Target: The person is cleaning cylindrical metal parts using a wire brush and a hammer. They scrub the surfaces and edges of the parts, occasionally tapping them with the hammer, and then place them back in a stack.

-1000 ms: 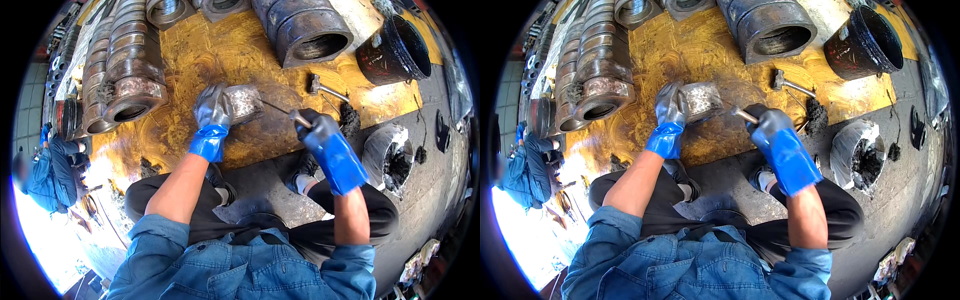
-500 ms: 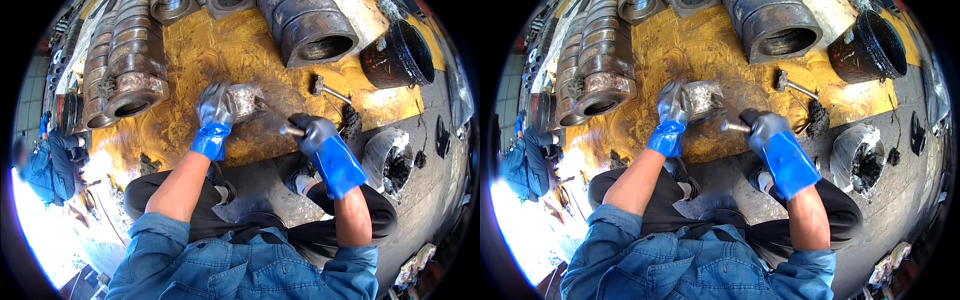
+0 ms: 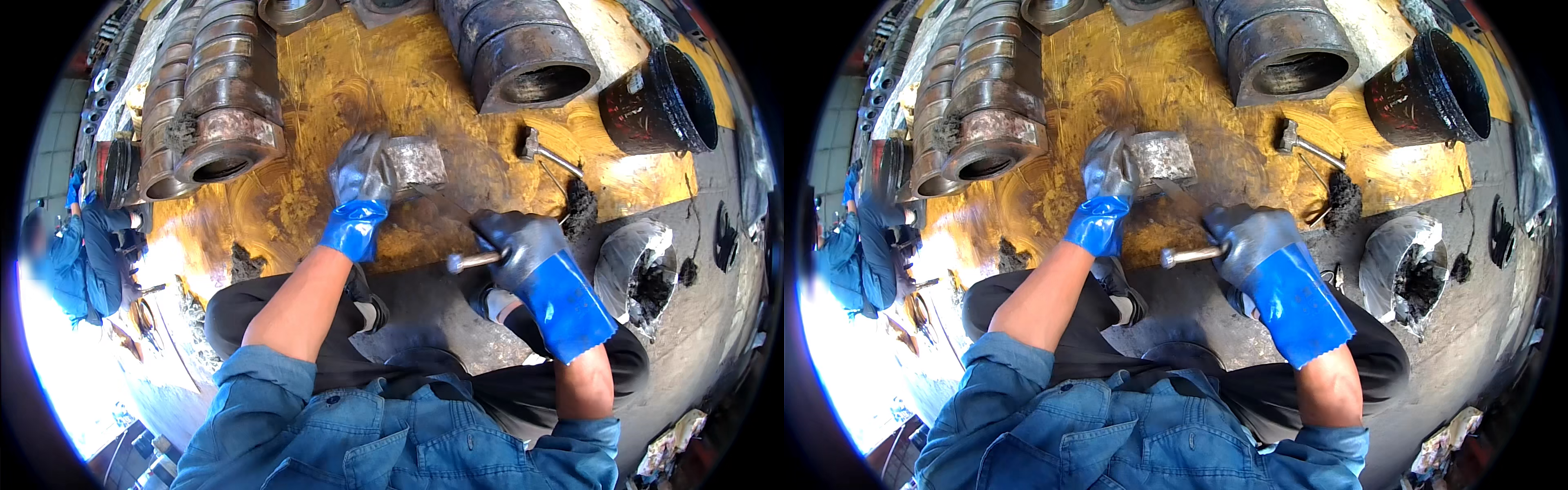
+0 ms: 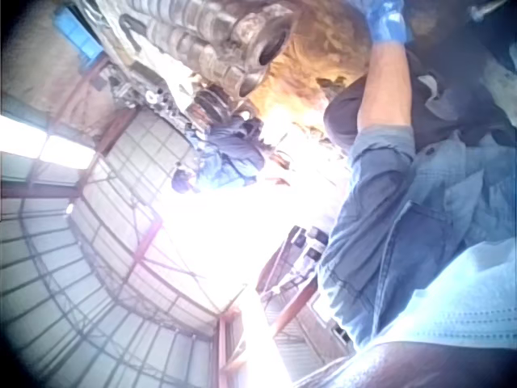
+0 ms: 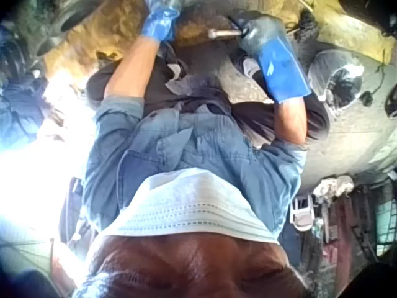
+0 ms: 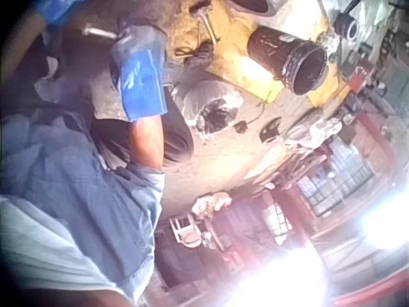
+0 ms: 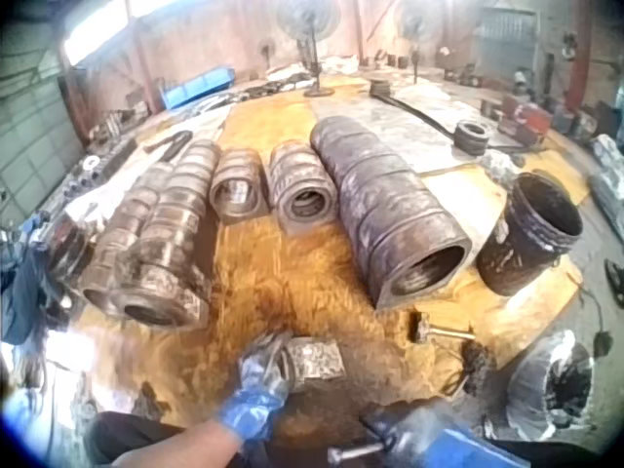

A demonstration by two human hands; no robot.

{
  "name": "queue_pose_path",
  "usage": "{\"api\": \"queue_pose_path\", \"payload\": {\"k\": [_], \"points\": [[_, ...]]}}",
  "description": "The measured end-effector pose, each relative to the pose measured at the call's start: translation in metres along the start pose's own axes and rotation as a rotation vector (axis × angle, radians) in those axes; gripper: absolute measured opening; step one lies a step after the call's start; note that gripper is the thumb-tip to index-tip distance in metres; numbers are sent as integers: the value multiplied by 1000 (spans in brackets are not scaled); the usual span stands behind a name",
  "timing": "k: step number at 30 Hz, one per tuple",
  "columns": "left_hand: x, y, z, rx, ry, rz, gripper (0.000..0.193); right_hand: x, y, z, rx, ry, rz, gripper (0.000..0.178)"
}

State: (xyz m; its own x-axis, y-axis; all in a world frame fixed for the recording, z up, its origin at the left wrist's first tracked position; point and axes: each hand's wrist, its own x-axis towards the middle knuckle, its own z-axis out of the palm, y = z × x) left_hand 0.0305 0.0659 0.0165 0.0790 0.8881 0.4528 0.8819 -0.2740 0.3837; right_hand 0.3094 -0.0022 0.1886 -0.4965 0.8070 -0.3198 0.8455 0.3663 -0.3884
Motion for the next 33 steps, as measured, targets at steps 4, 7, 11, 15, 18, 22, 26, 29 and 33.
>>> {"api": "queue_pose_path", "payload": {"k": [4,7,11,15,18,22,26,29,33], "points": [[1,3,1,-7,-28,-16,39,4,-4,1,-136,77,45,32],[6,-2,-1,4,-22,-11,39,3,-8,-6,-45,42,33,30],[-2,13,4,-12,-53,-32,38,24,10,27,-143,112,76,29],[-2,-2,-8,-2,-59,-60,39,17,-16,-12,-167,52,15,30],[-3,12,0,-50,-55,-50,40,38,-5,18,-200,76,68,27],[-1,4,-6,9,-64,-57,39,75,34,16,-251,59,149,26],[-5,-2,-7,57,-29,-41,39,42,84,-5,-132,179,276,29],[-3,3,-8,20,-29,-53,39,18,134,-37,-157,142,569,28],[-4,-2,-5,7,-4,-33,40,-34,234,-51,306,225,725,28]]}}
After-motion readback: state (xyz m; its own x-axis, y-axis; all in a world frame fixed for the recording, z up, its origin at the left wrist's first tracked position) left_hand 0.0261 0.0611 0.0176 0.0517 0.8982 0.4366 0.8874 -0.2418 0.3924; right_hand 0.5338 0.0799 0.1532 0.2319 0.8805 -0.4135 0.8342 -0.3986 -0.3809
